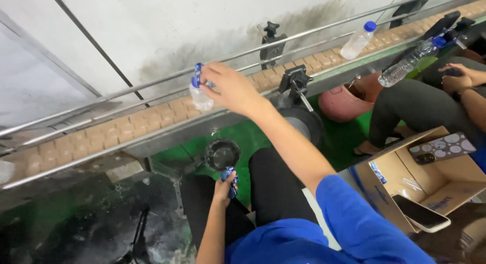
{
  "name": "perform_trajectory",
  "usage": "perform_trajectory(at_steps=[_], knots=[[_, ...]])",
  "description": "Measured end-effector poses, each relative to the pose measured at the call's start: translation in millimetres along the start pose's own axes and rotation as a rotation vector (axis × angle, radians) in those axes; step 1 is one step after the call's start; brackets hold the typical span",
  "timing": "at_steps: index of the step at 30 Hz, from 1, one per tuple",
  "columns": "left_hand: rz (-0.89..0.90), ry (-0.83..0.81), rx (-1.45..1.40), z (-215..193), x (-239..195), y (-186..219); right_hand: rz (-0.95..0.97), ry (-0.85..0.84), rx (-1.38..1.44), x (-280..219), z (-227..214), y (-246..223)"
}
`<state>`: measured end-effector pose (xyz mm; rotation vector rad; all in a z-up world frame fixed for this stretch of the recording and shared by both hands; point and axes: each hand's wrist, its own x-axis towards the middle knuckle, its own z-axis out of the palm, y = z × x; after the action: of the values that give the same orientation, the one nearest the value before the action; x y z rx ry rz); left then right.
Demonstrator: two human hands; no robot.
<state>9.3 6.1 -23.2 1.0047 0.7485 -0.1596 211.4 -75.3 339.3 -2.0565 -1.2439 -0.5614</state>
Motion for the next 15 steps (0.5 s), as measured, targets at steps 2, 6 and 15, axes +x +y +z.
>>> perform_trajectory(at_steps=[2,6,15], knots=[[-0.007,0.006,-0.006,0.4,-5.7,7.4,0.07,-0.112,-0.093,12.4,8.1,11.4],[-0.03,-0.005,0.006,4.8,-9.5,16.7,0.221,-0.312,-0.309,24.6,12.3,24.8],[-0.091,0.036,0.009,4.7,6.4,5.8,0.375,-0.652,-0.201,18.1,6.6,80.5]])
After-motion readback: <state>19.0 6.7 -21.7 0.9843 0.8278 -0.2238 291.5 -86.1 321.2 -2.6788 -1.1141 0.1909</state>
